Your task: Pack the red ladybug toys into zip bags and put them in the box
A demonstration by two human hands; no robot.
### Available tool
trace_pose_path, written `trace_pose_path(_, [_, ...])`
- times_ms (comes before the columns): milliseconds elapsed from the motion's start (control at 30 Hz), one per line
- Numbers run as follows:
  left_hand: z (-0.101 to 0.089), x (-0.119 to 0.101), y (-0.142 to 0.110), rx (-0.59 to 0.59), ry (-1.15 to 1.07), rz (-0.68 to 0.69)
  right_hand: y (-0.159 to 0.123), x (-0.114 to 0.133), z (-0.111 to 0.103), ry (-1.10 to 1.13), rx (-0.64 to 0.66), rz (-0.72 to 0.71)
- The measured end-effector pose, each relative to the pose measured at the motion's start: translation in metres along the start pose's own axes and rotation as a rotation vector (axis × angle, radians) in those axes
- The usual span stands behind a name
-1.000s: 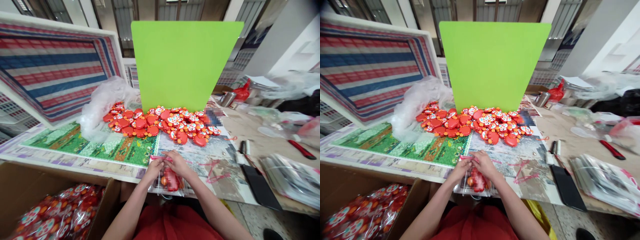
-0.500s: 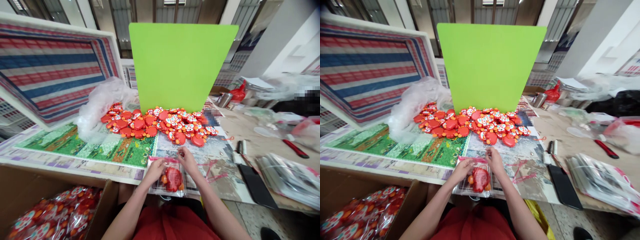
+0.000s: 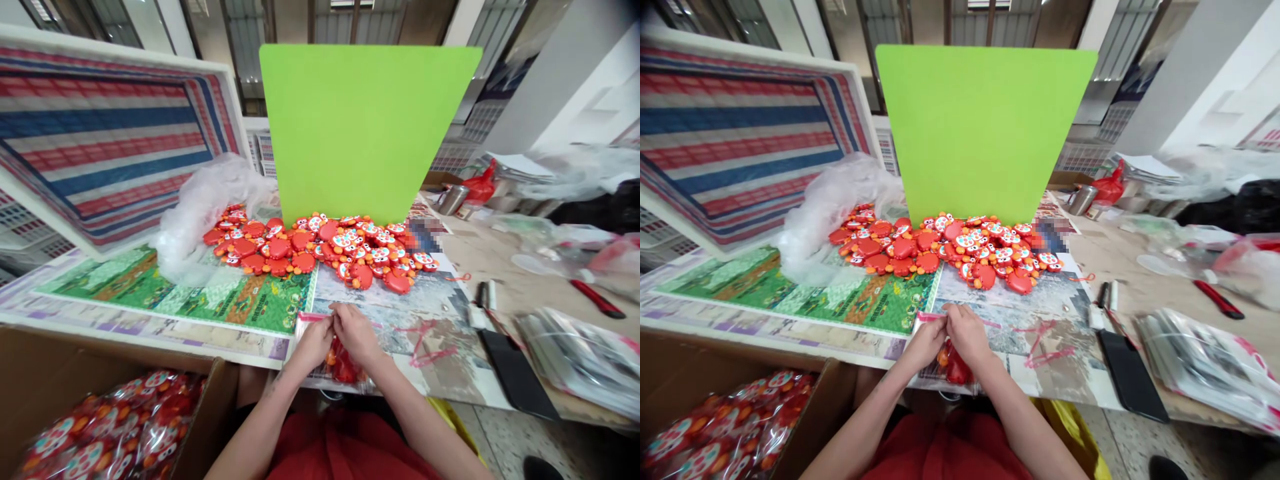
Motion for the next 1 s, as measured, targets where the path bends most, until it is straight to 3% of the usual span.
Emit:
trace_pose_path(100, [0.004, 0.013, -0.001, 0.003, -0.098, -0.027, -0.001, -0.036, -0.012, 0.115, -0.098, 0.109])
trace_pose_path(200, [0.009, 0.043, -0.003, -0.008, -0.349, -0.231, -0.015, -0.100, -0.040, 0.131, -0.215, 0.272])
trace_pose_path(300, [0.015, 0.063, -0.006, -0.009, -0.550, -0.406, -0.034, -0.151, -0.067, 0.114, -0.217, 0.436])
trace_pose_path(367, [0.015, 0.062, -0.004, -0.011, -0.565, -0.395, -0.039, -0.146, -0.075, 0.142, -0.187, 0.387])
trace_pose_path(500, [0.012, 0.041, 0.000, 0.004, -0.462, -0.278, -0.028, -0.072, -0.055, 0.203, -0.039, 0.144])
trace_pose_path(600, [0.006, 0.022, 0.000, 0.002, -0.332, -0.164, -0.014, -0.028, -0.035, 0.228, -0.014, 0.120])
trace_pose_path(700, [0.001, 0.007, -0.001, -0.017, -0.208, -0.054, -0.003, -0.010, -0.024, 0.232, -0.010, 0.107])
trace_pose_path(800, [0.001, 0.003, -0.001, -0.009, -0.176, -0.016, 0.001, -0.013, -0.020, 0.190, -0.016, 0.079])
trace_pose_path(867, [0.002, 0.010, -0.002, -0.011, -0.213, -0.055, 0.000, -0.028, -0.022, 0.116, -0.030, 0.088])
trace_pose_path(1000, [0.008, 0.034, -0.002, -0.007, -0.351, -0.216, -0.020, -0.096, -0.046, -0.180, -0.084, 0.277])
Point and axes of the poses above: each hand's wrist, its own y-axis towards the middle knuckle, its own z-axis out of the palm, x = y × z, the point moved 7 cm from there along y, towards the middle knuckle, and after that the axes turned 1 degree about z, right-handed, at the moved point
